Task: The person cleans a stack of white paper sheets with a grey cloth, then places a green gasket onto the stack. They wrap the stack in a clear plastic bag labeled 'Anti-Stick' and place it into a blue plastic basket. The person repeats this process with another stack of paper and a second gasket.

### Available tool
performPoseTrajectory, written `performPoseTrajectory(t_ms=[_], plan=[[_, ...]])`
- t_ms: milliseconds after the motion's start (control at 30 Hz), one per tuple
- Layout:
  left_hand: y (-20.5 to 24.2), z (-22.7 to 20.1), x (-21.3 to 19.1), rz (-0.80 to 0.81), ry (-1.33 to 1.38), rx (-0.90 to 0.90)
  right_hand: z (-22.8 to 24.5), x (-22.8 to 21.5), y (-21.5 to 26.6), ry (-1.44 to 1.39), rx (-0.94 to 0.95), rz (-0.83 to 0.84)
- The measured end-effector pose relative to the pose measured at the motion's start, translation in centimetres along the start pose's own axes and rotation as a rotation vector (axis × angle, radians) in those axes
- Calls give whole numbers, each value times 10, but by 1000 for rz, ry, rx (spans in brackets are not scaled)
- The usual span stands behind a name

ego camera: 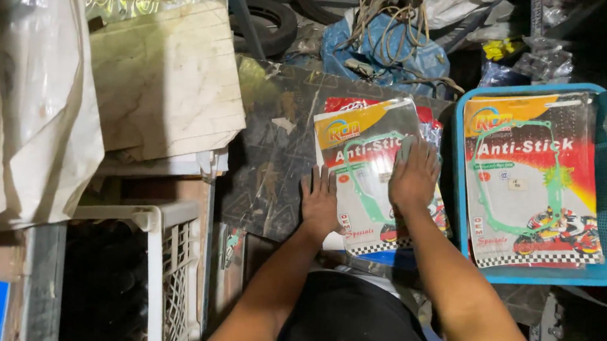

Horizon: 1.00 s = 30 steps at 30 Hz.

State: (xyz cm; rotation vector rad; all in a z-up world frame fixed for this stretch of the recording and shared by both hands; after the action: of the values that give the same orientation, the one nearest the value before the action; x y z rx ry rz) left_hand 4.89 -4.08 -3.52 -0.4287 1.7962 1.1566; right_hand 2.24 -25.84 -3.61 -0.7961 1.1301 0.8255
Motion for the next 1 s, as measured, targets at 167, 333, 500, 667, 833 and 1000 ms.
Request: performPoseTrajectory(t_ms=[167,333,500,667,833,1000], plan=[[4,-3,-1,-9,-39,62,19,1,3,145,-477,470],[-4,1,6,-21,17,50,38,10,-24,42,-55,329],[2,6,1,-89,27,73,81,33,-16,104,-520,508],[27,5,-52,-199,72,53,85,70,-48,188,13,378],[-21,15,5,24,84,84,102,88,-78,143,-238,550],[-33,13,11,85,104,99,91,74,-69,183,58,326]])
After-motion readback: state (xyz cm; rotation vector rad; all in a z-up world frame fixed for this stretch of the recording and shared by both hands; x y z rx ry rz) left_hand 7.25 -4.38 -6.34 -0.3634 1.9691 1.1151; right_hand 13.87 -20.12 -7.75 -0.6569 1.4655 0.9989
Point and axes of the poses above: each hand's wrist, its own y-axis away from the middle knuckle, its own x-axis out of the palm, z = x × y, the point moved 4 cm from there along -y, towards the middle knuckle, and after that the axes turned 8 degrees about -z, right-handed, at the moved point
